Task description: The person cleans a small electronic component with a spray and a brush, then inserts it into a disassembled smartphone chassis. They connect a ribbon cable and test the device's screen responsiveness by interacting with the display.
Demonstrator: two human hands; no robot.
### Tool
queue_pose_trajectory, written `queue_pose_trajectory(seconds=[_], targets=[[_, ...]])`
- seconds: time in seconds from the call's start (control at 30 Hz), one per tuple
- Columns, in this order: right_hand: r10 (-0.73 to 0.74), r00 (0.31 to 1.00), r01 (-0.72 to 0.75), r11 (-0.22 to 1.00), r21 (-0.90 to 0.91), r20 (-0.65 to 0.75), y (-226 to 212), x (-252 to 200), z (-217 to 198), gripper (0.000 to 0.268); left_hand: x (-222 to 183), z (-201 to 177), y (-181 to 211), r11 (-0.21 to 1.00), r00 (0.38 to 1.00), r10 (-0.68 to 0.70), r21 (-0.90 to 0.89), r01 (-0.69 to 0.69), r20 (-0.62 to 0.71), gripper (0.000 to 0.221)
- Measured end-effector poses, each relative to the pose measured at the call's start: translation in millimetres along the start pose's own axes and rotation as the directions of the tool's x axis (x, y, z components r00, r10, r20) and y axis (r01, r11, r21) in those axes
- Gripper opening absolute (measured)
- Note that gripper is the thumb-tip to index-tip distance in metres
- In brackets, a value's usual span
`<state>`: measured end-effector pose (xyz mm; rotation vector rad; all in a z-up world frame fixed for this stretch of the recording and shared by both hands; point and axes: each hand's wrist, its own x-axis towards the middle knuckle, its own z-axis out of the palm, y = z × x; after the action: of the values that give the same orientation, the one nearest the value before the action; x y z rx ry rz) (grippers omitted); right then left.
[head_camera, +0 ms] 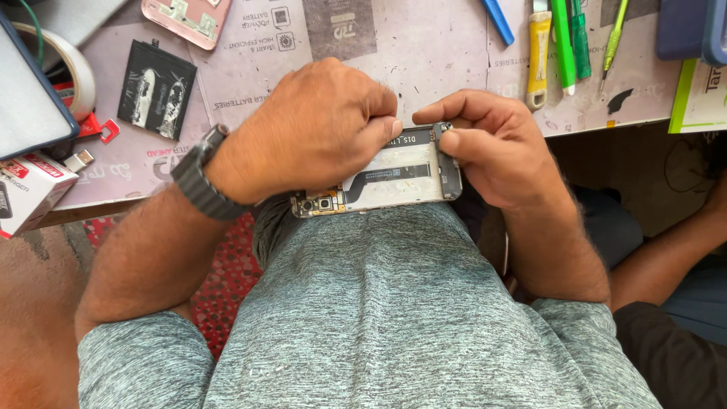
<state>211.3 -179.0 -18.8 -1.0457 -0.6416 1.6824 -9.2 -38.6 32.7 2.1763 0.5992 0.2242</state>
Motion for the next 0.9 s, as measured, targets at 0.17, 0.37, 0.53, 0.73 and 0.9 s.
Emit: queue_pose_trajectory(seconds=[0.17, 0.37, 0.53, 0.73, 0.9], targets=[[-0.194, 0.981, 0.152, 0.85, -0.505, -0.03, 2.6, -2.9, 13.1, 0.02, -7.2, 8.0, 9.6, 0.99, 0.998, 0.022, 0.143, -0.013, -0.059, 0.018], [-0.403, 0.891, 0.345, 0.307, -0.887, 0.207, -10.5, 0.3, 28.9, 0.009, -3.1, 15.9, 8.8, 0.986, 1.0, -0.005, 0.168, 0.002, 0.017, 0.022], [-0.346, 0.842, 0.436, -0.015, -0.9, 0.414, -15.7, -4.1, 30.2, 0.013, 1.3, 15.7, 1.2, 0.99, 0.995, 0.006, 0.14, -0.021, 0.101, 0.02], [-0.327, 0.75, 0.508, -0.271, -0.817, 0.575, -7.5, -3.8, 23.7, 0.019, 4.0, 11.2, -1.6, 0.994, 0.976, -0.071, 0.092, 0.053, 0.204, 0.024], [-0.274, 0.762, 0.5, -0.329, -0.801, 0.588, -7.3, -1.7, 25.2, 0.022, 8.3, 10.8, -5.0, 0.996, 0.969, -0.076, 0.063, 0.063, 0.235, 0.024]])
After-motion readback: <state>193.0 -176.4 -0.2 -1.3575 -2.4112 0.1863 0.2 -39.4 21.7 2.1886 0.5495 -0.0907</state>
